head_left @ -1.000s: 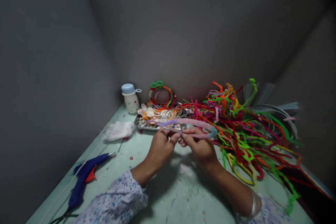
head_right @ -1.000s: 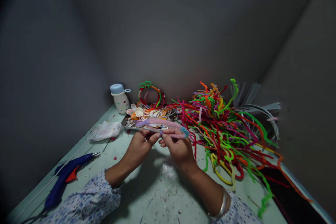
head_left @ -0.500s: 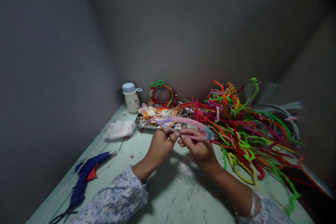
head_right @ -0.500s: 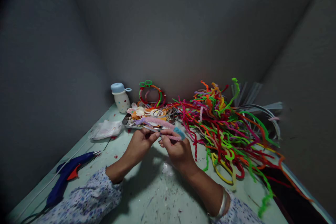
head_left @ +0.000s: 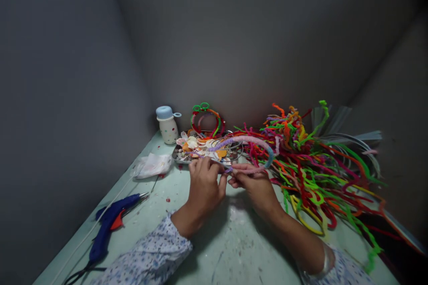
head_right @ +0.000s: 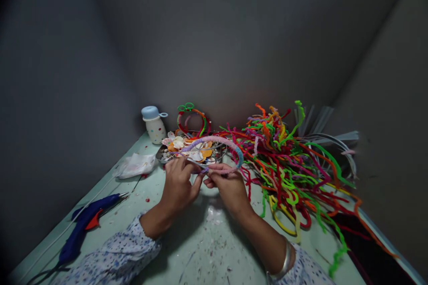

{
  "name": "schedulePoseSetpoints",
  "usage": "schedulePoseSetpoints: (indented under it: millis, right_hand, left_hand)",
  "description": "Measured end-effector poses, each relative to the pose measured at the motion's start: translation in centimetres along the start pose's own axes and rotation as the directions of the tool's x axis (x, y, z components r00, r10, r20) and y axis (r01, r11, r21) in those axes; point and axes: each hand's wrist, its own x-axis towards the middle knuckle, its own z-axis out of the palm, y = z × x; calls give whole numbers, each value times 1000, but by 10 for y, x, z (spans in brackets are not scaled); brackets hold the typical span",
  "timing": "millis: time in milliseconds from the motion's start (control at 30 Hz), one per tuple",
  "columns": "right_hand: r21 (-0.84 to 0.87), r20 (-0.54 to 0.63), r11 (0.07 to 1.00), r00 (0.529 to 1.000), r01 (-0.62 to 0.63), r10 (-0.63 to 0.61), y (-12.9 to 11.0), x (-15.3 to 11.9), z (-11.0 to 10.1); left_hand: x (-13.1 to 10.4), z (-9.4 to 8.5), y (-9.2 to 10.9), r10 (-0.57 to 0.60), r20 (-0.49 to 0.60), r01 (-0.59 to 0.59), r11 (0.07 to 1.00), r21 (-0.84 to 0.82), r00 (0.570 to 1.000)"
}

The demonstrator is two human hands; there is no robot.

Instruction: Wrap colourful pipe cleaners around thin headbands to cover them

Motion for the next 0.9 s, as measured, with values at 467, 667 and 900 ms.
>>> schedulePoseSetpoints:
  millis: [467,667,900]
  right_hand:
    - [-20,33,998,997,-67,68,-3,1,1]
    - [-136,16,985,994,-106,109,-7,1,1]
    - [-242,65,969,995,-56,74,-8,1,-2]
  left_hand:
    - [-2,5,-3,262,-54,-248,950,189,964]
    - [0,5,-6,287,-52,-272,942,196,957]
    - [1,6,-8,334,-6,-328,928,175,943]
